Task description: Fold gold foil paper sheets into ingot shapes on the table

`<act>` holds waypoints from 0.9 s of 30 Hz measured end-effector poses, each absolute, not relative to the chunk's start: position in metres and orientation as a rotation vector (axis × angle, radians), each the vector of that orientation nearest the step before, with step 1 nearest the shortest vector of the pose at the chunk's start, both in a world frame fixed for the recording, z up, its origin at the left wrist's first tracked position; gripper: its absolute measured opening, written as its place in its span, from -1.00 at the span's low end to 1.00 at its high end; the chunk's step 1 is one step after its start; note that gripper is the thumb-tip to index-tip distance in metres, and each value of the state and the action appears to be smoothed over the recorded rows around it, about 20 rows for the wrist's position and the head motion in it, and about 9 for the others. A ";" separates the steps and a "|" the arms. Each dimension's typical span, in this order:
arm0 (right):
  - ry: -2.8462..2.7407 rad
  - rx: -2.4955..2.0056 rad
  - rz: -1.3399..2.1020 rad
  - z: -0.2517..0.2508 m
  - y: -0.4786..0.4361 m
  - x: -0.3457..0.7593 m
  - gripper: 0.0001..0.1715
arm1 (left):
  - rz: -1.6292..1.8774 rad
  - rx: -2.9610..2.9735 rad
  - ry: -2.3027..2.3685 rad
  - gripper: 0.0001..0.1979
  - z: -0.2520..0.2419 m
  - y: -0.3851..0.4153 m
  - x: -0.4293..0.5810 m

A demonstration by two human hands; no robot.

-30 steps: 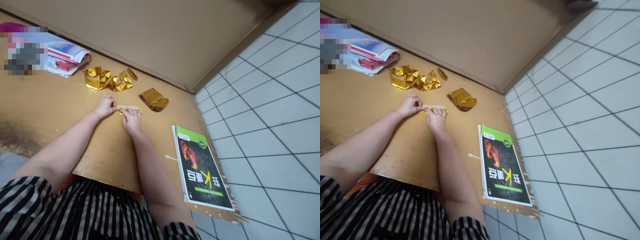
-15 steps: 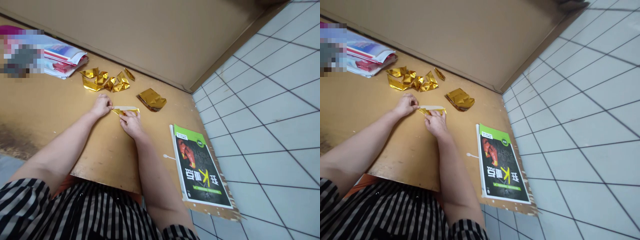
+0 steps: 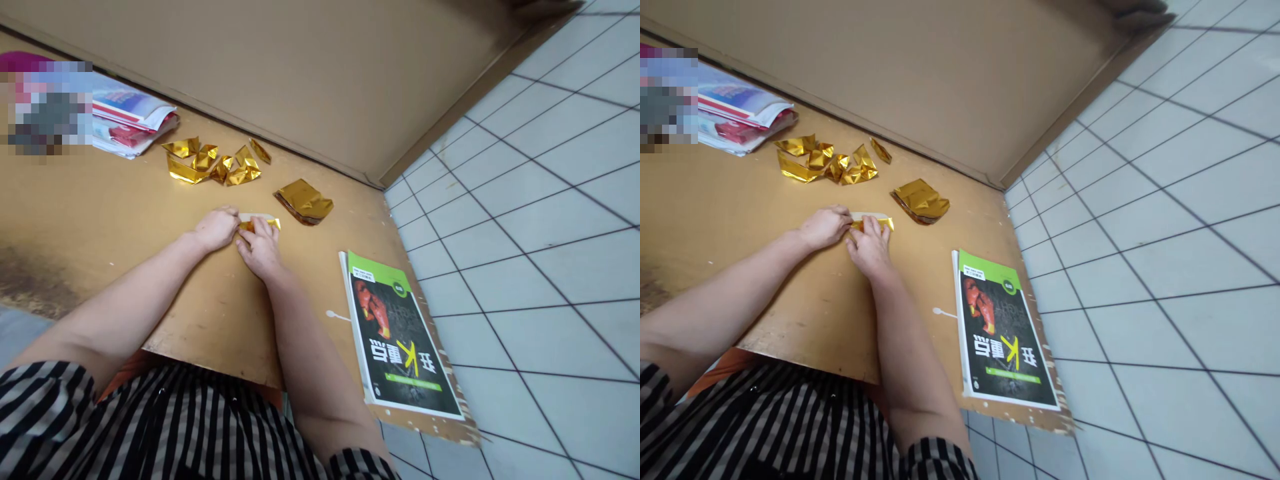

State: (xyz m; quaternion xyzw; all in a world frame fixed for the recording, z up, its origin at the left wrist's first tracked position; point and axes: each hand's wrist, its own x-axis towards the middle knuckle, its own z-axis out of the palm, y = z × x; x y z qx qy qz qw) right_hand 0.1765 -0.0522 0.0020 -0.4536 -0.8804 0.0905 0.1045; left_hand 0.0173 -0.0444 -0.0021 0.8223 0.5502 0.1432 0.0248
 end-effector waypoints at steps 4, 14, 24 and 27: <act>-2.621 -1.321 0.270 0.000 -0.063 0.160 -0.47 | 0.499 2.565 1.623 -0.72 -0.005 -0.039 0.005; -2.622 -1.376 0.341 0.002 -0.058 0.165 -0.46 | 0.662 2.463 1.631 -0.69 -0.015 -0.032 -0.002; -2.618 -1.371 0.361 0.005 -0.059 0.159 -0.47 | 0.230 2.495 1.839 -0.70 0.013 -0.048 0.012; -2.601 -1.378 0.395 0.005 -0.058 0.160 -0.50 | 0.114 2.485 1.904 -0.73 0.021 -0.054 0.020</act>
